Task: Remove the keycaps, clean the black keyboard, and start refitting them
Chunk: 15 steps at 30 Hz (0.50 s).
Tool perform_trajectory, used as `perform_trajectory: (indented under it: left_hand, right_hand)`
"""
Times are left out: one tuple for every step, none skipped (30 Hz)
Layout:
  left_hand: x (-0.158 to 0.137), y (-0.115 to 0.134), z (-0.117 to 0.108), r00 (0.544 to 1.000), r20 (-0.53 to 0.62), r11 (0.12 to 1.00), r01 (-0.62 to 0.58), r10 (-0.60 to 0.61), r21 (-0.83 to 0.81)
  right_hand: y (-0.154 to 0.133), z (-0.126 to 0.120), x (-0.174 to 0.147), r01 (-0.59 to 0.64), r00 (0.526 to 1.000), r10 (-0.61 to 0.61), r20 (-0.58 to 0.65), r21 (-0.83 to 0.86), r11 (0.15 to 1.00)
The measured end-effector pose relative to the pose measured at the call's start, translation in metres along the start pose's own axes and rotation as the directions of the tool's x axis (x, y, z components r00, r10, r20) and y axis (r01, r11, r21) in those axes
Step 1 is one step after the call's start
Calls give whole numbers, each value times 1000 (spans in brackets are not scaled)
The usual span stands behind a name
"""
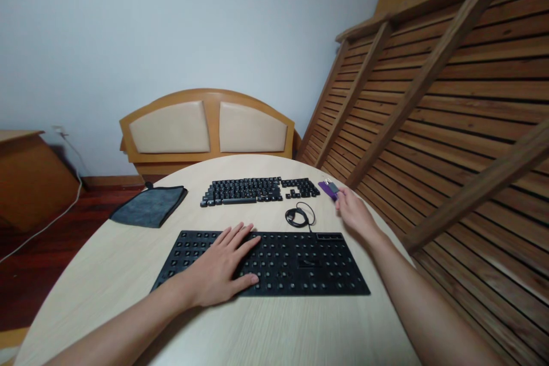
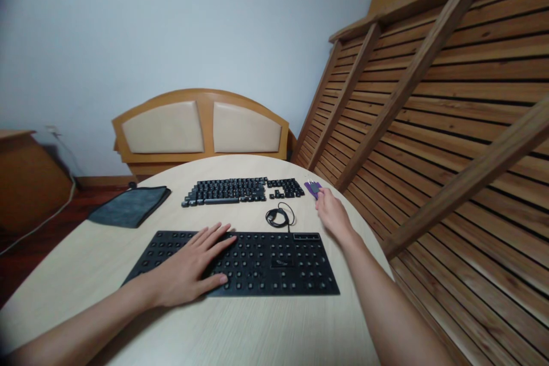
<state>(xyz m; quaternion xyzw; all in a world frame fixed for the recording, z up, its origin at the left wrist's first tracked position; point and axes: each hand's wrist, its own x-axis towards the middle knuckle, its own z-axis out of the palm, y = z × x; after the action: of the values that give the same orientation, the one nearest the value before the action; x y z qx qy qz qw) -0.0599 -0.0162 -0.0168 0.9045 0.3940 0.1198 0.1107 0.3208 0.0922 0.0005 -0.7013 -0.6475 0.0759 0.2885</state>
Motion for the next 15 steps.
perform_trajectory:
  left_hand:
    - [0,0,1,1000,1,1000,-1,1,5]
    - [0,0,1,1000,6,1000,0,0,9]
    - [0,0,1,1000,15,1000,2,-2,13]
    - [1,1,0,1000,25,1000,6,-6,19]
    - [1,1,-1,999,36,1000,11,-12,26]
    - [1,1,-1,999,48,999,15,-17,35]
    - [1,2,-2,998,60,999,19,-22,43]
    - [1,2,-2,997,69,999,23,-26,50]
    - [1,2,-2,997,74,998,24,-28,53]
    - [1,2,-2,997,74,998,24,-28,53]
    - [0,1,-2,997,70,998,22,-26,50]
    - [0,1,-1,998,63,999,19,-22,45]
    - [0,1,-1,998,57,999,16,-18,40]
    - [0,0,-1,999,52,999,13,-15,34]
    - [0,0,-1,999,49,999,13,-15,30]
  right_hand:
    - [10,2,4,-38,999,39,5,-33,999]
    - [18,4,8,-72,997,72,4,-62,995]
    - [24,6,11,-98,995,99,2,-90,991]
    - [29,8,13,-122,993,122,-4,-118,986]
    - [32,10,15,-142,990,141,-12,-143,980]
    - [35,12,17,-158,987,157,-21,-165,973]
    - [37,15,18,-172,985,169,-27,-186,968]
    - [39,17,19,-181,983,179,-31,-203,962]
    - [41,18,20,-187,982,185,-31,-218,958]
    - [42,20,20,-189,982,187,-29,-231,954]
    - [43,21,21,-188,982,188,-26,-242,952]
    - [44,22,21,-186,982,186,-24,-252,950]
    - [44,22,21,-184,983,184,-25,-260,948]
    - [44,22,21,-180,983,180,-27,-269,946]
    - [44,22,21,-176,984,174,-30,-277,945]
